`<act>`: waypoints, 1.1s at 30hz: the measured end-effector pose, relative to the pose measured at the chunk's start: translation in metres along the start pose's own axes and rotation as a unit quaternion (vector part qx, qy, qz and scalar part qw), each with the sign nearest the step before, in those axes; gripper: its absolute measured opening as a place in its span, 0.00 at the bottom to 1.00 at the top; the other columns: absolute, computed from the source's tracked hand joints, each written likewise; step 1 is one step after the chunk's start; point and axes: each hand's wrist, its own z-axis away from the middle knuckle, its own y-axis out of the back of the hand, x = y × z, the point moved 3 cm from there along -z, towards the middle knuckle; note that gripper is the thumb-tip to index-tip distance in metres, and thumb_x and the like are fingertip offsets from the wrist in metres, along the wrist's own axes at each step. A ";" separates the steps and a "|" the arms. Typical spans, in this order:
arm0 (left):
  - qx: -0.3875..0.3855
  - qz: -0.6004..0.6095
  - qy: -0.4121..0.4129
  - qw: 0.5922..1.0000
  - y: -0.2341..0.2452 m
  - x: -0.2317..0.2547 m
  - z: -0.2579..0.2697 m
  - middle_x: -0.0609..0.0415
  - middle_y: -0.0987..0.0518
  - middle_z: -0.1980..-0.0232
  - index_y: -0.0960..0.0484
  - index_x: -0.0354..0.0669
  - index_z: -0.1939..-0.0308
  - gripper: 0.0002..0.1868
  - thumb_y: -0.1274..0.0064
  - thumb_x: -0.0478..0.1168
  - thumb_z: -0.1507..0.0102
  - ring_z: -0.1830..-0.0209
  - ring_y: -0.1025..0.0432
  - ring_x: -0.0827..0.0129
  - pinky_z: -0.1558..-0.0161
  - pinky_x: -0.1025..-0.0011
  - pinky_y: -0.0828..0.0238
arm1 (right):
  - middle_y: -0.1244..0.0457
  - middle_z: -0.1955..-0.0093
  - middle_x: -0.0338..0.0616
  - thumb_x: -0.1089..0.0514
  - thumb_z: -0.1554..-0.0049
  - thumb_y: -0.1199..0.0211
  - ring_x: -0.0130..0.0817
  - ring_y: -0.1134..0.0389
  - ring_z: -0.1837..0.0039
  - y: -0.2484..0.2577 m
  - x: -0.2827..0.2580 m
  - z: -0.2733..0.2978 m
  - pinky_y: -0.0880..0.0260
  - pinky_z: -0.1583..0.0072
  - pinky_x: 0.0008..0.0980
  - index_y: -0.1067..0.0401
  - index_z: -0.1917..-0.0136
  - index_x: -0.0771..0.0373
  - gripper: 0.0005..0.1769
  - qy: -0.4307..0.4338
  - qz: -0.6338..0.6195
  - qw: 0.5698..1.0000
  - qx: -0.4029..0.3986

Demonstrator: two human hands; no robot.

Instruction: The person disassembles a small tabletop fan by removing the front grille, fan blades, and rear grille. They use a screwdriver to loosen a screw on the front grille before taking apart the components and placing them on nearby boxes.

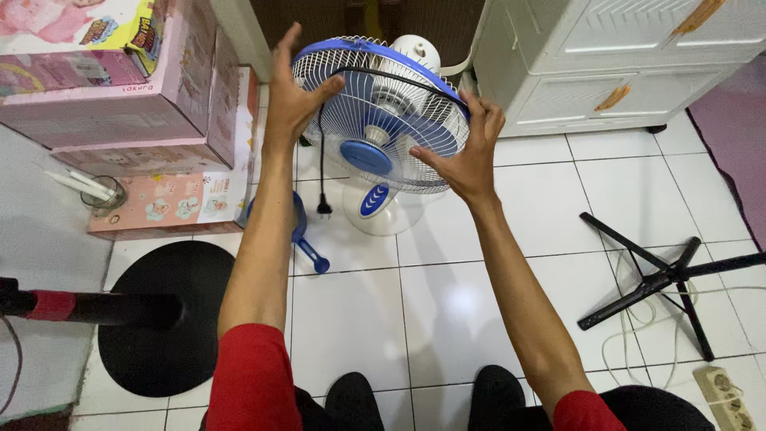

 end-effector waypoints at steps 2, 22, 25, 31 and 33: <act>-0.050 0.010 0.070 0.996 -0.005 -0.008 0.001 0.43 0.31 0.23 0.31 0.50 0.24 0.63 0.39 0.82 0.53 0.18 0.39 0.48 0.21 0.39 0.46 | 0.48 0.28 0.54 0.36 0.56 0.13 0.52 0.46 0.22 -0.001 0.001 0.000 0.37 0.22 0.52 0.49 0.19 0.55 0.65 -0.003 -0.023 1.000 -0.010; -0.085 0.153 0.099 0.980 -0.001 -0.035 0.042 0.41 0.25 0.31 0.43 0.37 0.28 0.65 0.16 0.45 0.61 0.29 0.30 0.56 0.27 0.61 0.34 | 0.38 0.31 0.52 0.56 0.60 0.15 0.41 0.35 0.29 -0.001 0.047 0.015 0.29 0.29 0.39 0.46 0.26 0.67 0.58 -0.203 -0.281 0.937 -0.042; -0.073 0.131 0.110 0.983 0.000 -0.021 0.040 0.41 0.23 0.35 0.41 0.36 0.32 0.62 0.16 0.46 0.60 0.34 0.27 0.57 0.30 0.62 0.31 | 0.38 0.32 0.52 0.57 0.61 0.15 0.40 0.34 0.30 0.004 0.049 0.007 0.30 0.29 0.37 0.45 0.26 0.67 0.57 -0.203 -0.289 0.934 -0.048; -0.055 0.170 0.164 0.970 0.004 0.017 0.045 0.43 0.20 0.39 0.42 0.36 0.33 0.62 0.21 0.56 0.61 0.39 0.22 0.59 0.35 0.65 0.23 | 0.36 0.34 0.50 0.58 0.61 0.15 0.39 0.33 0.32 0.030 0.031 -0.014 0.29 0.30 0.37 0.42 0.28 0.67 0.54 -0.219 -0.273 0.935 -0.062; -0.054 0.154 0.184 0.969 0.010 0.038 0.041 0.43 0.20 0.40 0.42 0.36 0.34 0.61 0.21 0.56 0.61 0.39 0.22 0.59 0.36 0.65 0.23 | 0.36 0.34 0.50 0.58 0.61 0.16 0.39 0.33 0.32 0.049 0.020 -0.027 0.29 0.29 0.37 0.43 0.27 0.66 0.55 -0.226 -0.283 0.929 -0.070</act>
